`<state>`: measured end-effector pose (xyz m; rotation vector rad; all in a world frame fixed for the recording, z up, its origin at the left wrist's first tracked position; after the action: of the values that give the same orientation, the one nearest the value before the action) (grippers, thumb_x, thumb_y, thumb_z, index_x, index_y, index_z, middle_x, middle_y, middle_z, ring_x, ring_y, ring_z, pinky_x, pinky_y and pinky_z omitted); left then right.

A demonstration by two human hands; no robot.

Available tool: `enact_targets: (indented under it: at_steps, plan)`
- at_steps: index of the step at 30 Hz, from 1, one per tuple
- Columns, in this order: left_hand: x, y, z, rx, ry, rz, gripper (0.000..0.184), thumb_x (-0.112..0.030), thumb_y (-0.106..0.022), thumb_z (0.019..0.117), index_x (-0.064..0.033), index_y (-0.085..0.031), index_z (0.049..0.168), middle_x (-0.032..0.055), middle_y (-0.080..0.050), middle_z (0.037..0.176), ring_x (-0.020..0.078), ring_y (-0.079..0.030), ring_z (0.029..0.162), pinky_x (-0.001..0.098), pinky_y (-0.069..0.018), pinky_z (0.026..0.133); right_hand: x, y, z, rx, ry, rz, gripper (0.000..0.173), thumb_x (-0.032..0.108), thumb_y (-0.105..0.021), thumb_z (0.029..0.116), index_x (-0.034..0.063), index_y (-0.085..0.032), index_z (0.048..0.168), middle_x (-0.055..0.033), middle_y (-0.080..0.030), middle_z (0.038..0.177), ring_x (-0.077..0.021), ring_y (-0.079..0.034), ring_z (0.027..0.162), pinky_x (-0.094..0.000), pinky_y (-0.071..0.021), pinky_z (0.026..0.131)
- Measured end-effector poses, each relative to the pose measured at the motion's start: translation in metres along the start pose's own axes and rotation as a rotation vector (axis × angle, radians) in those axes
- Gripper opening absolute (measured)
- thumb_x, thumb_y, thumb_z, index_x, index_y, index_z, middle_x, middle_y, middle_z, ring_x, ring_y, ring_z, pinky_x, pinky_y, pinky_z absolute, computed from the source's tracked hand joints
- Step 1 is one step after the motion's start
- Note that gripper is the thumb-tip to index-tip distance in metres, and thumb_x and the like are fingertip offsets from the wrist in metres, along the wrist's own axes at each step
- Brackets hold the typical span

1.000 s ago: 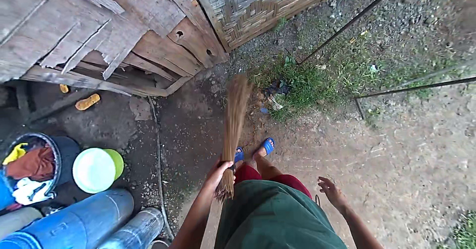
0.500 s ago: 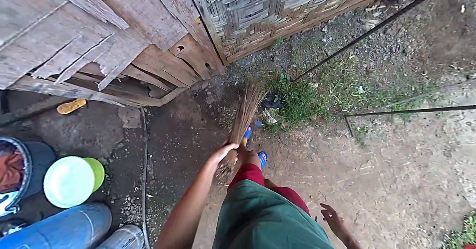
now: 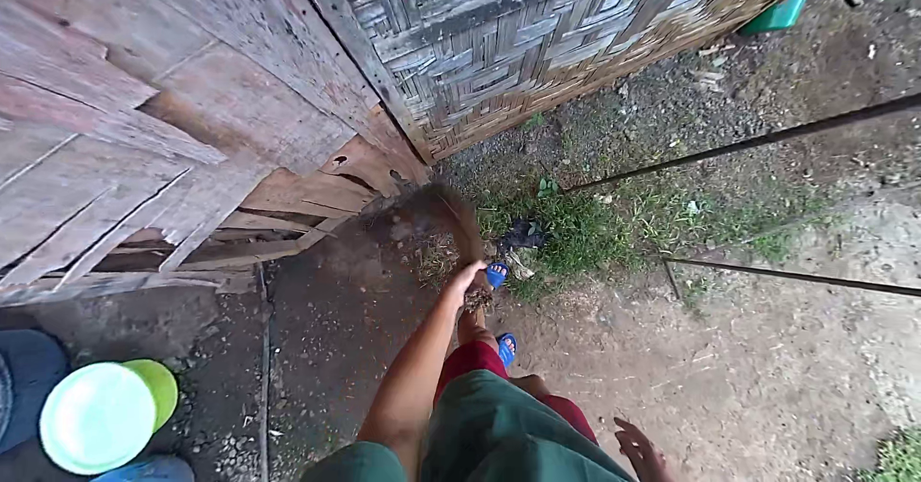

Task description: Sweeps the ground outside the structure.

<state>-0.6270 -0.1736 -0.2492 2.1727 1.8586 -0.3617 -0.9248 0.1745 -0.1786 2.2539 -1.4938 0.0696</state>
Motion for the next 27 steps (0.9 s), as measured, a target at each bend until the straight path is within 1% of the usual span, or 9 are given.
enact_targets:
  at_steps: [3,5,7,10,13,17,20,23,27]
  plan:
    - [-0.035,0.004,-0.033,0.188,-0.001,0.151,0.06,-0.019,-0.059,0.1024,-0.0144,-0.035,0.158,0.0204,-0.058,0.133,0.0293,-0.064,0.103,0.046,-0.0556,0.084,0.035,0.014,0.019,-0.015,0.053,0.023,0.044,0.013,-0.047,0.1085,-0.0081,-0.047,0.147,-0.0342,-0.061,0.132,-0.0467,-0.064,0.119,-0.0559,-0.0467,0.107]
    - [-0.04,0.024,-0.068,0.211,0.017,0.191,0.06,-0.016,-0.058,0.1028,-0.0156,-0.035,0.158,0.0189,-0.06,0.126,0.0266,-0.064,0.091,0.0427,-0.056,0.075,0.056,0.021,0.03,-0.009,0.075,0.033,0.044,0.013,-0.046,0.1085,-0.0076,-0.046,0.148,-0.0342,-0.061,0.132,-0.0468,-0.064,0.119,-0.0557,-0.0469,0.106]
    - [-0.03,0.045,-0.105,0.161,0.05,0.178,0.058,-0.016,-0.058,0.1027,-0.0164,-0.037,0.157,0.017,-0.063,0.115,0.0238,-0.064,0.077,0.0397,-0.0565,0.066,0.07,0.026,0.038,-0.004,0.08,0.038,0.044,0.013,-0.046,0.1088,-0.0063,-0.046,0.148,-0.0328,-0.061,0.132,-0.0452,-0.064,0.118,-0.0548,-0.0474,0.106]
    - [-0.001,0.075,-0.147,0.007,0.129,0.035,0.056,-0.015,-0.057,0.1034,-0.0145,-0.036,0.155,0.0162,-0.063,0.107,0.0227,-0.064,0.072,0.0378,-0.0562,0.063,0.08,0.03,0.046,0.02,0.061,0.017,0.044,0.014,-0.045,0.1093,-0.0043,-0.046,0.149,-0.0306,-0.062,0.133,-0.044,-0.064,0.119,-0.054,-0.0476,0.107]
    - [0.017,0.08,-0.136,-0.22,0.146,-0.227,0.041,-0.019,-0.052,0.1044,-0.0077,-0.043,0.142,0.0136,-0.061,0.094,0.0204,-0.063,0.068,0.0348,-0.0556,0.06,0.083,0.029,0.042,0.028,0.045,0.016,0.044,0.012,-0.045,0.1088,-0.0071,-0.045,0.148,-0.0329,-0.062,0.132,-0.046,-0.064,0.119,-0.0542,-0.0469,0.107]
    - [0.018,0.078,-0.02,-0.381,0.107,-0.21,0.054,-0.018,-0.062,0.1,0.0004,-0.044,0.147,0.0263,-0.057,0.134,0.0355,-0.057,0.119,0.0541,-0.0482,0.097,0.078,0.027,0.03,0.011,0.07,0.022,0.044,0.011,-0.047,0.1078,-0.0102,-0.046,0.147,-0.0357,-0.061,0.132,-0.048,-0.063,0.119,-0.055,-0.0468,0.107]
    - [0.002,0.061,0.025,-0.227,0.037,0.132,0.061,-0.017,-0.071,0.0941,0.0015,-0.047,0.146,0.0258,-0.055,0.141,0.0364,-0.053,0.131,0.0542,-0.043,0.109,0.077,0.028,0.022,0.039,0.03,-0.036,0.045,0.014,-0.047,0.1085,-0.0082,-0.047,0.147,-0.0335,-0.06,0.134,-0.0456,-0.062,0.123,-0.0541,-0.0449,0.11]
    - [-0.009,0.071,-0.011,-0.012,0.002,0.328,0.071,-0.015,-0.072,0.094,-0.0038,-0.037,0.155,0.0228,-0.051,0.148,0.0338,-0.051,0.136,0.0512,-0.0415,0.113,0.074,0.032,0.021,0.06,0.032,-0.078,0.044,0.013,-0.048,0.108,-0.0082,-0.047,0.147,-0.0333,-0.061,0.133,-0.0462,-0.062,0.123,-0.0544,-0.0453,0.109]
    - [0.014,0.12,-0.092,-0.042,0.085,0.32,0.08,-0.012,-0.072,0.095,-0.0089,-0.027,0.162,0.0256,-0.046,0.152,0.038,-0.051,0.136,0.0536,-0.0439,0.11,0.082,0.037,0.032,0.028,0.043,-0.057,0.043,0.011,-0.048,0.1076,-0.0079,-0.048,0.146,-0.0336,-0.062,0.131,-0.0465,-0.063,0.12,-0.0545,-0.0458,0.108]
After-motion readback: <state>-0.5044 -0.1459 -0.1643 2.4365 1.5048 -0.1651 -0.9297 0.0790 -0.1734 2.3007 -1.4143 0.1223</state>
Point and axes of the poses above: each hand's wrist, its own z-axis towards the middle knuckle, its own y-axis out of the back of the hand, x = y × z, the point moved 2 cm from there along z, towards the middle knuckle
